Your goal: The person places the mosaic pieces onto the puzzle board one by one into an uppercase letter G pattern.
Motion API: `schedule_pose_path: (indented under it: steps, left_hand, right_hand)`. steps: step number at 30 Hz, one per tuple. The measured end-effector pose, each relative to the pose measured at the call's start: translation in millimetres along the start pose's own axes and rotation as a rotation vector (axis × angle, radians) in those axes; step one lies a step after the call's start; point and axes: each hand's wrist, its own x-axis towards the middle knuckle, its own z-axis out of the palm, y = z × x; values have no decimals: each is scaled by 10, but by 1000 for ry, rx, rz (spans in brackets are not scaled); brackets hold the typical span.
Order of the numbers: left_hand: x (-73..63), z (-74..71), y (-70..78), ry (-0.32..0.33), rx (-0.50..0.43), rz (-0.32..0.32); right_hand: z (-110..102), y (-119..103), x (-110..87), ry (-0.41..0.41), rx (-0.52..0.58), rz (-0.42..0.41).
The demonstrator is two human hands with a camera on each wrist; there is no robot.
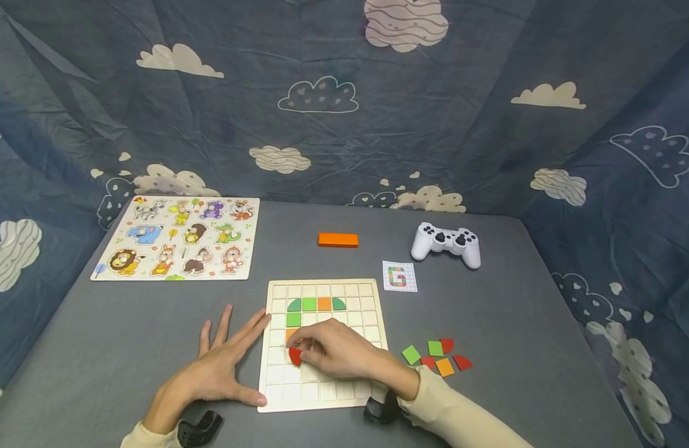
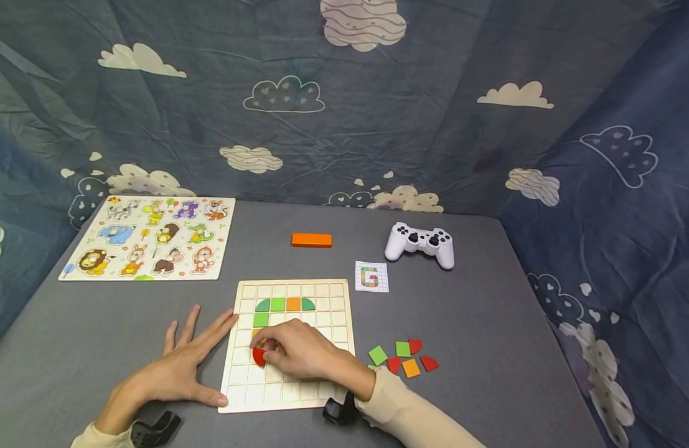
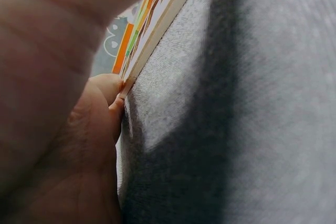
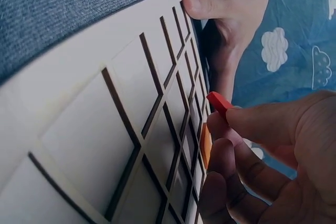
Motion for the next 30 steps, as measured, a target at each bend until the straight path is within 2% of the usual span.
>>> schedule_pose_path:
  steps: [8, 11, 15, 20, 26, 30]
  left_hand:
    - [1, 4, 4, -5, 3, 8]
    - [-3, -2, -1, 0, 14, 7]
    - [-11, -13, -5, 2, 11, 5]
    - [-8, -7, -5, 0, 8, 0]
    - [1, 10, -4, -3, 15, -4]
    - [7, 9, -2, -7, 14, -5]
  right_hand:
    - [-72, 53, -100, 37, 31, 17]
    - [-177, 140, -241, 96, 54, 17]
    - [-341, 296, -487, 165, 107, 56]
    - [-538, 497, -807, 225, 116, 170]
    - [-714, 754, -1150, 314, 29, 326]
    - [-756, 888, -1285, 339, -14, 420]
